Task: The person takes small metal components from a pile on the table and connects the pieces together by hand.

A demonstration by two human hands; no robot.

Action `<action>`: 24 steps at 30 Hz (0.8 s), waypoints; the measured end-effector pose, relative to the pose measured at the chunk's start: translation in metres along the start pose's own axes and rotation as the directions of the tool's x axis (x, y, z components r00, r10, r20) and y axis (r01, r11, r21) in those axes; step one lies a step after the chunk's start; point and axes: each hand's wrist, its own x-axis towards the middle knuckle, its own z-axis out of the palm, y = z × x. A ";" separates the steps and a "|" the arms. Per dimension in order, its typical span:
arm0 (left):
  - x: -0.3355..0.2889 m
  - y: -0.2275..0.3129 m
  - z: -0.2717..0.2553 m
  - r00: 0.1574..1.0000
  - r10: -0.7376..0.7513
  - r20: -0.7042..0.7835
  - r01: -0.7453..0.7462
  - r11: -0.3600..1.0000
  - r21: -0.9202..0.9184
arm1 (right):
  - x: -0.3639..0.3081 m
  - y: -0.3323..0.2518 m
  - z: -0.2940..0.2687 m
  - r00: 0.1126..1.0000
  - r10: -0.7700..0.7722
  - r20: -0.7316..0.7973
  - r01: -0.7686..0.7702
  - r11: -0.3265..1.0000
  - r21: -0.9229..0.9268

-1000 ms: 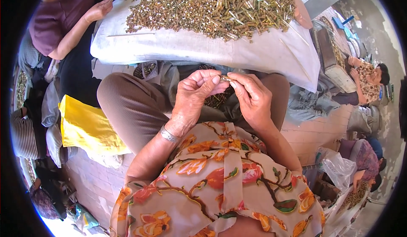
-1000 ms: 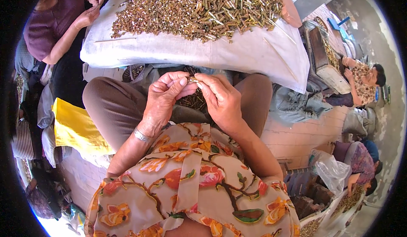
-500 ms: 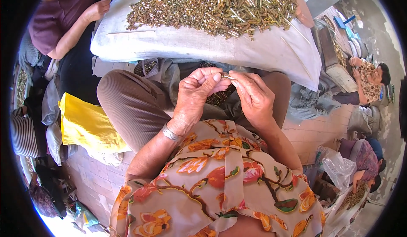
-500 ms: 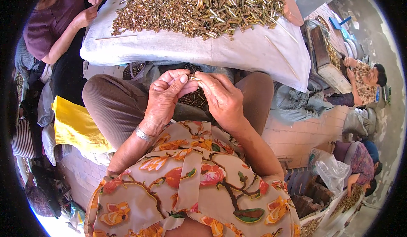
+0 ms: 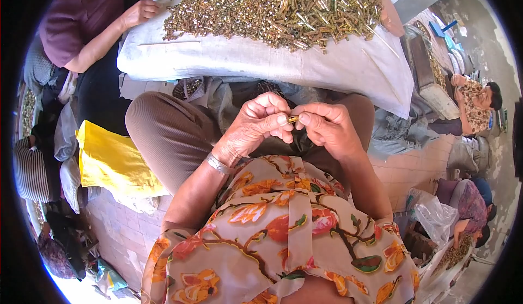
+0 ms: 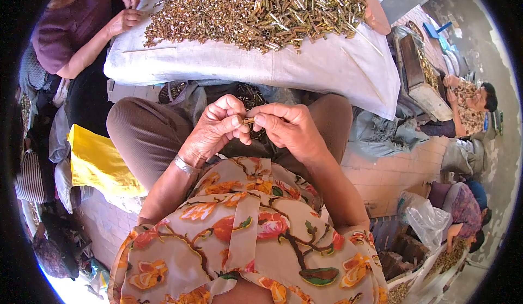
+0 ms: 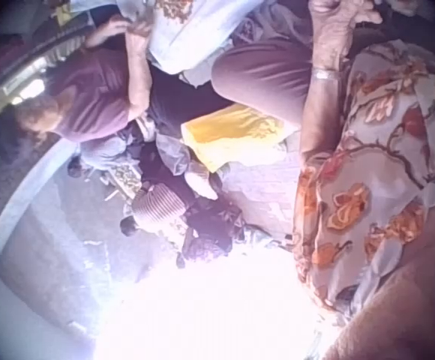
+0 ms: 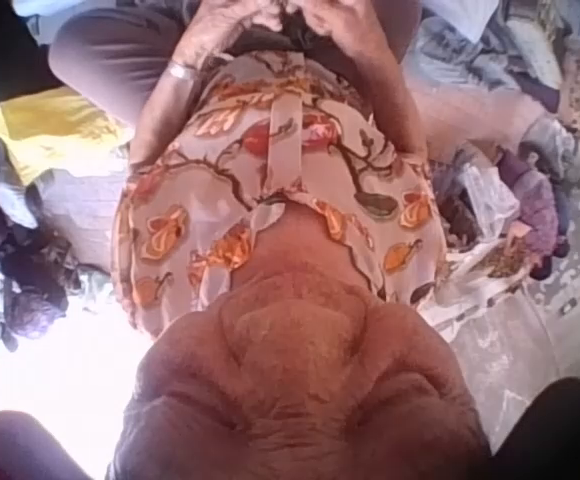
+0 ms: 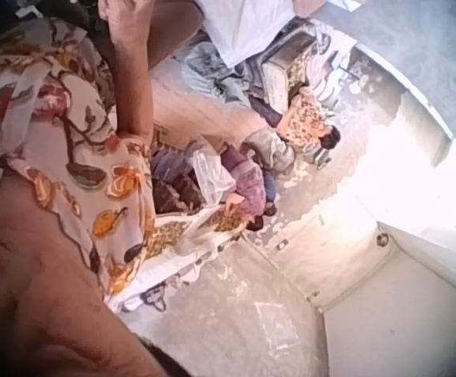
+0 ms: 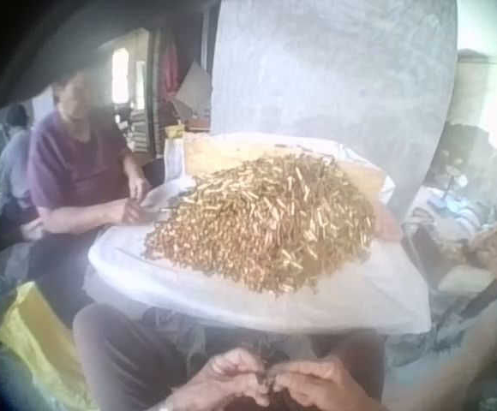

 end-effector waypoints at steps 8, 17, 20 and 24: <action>0.008 -0.018 -0.004 0.997 0.066 -0.032 -0.071 0.975 -0.211 | 0.006 0.010 0.015 0.991 0.047 -0.122 -0.027 0.986 0.162; 0.103 0.029 -0.064 0.729 0.683 -0.038 0.004 0.050 0.999 | 0.102 0.025 -0.049 0.883 -0.003 -0.470 -0.040 0.996 -0.081; 0.129 0.033 -0.075 0.768 0.638 0.061 0.131 -0.249 0.960 | 0.149 0.049 -0.084 0.602 -0.794 -0.084 0.240 0.281 -0.929; 0.137 0.034 -0.072 0.822 0.569 0.001 0.241 -0.350 0.905 | 0.155 0.043 -0.075 0.709 -0.704 -0.037 0.065 0.118 -0.991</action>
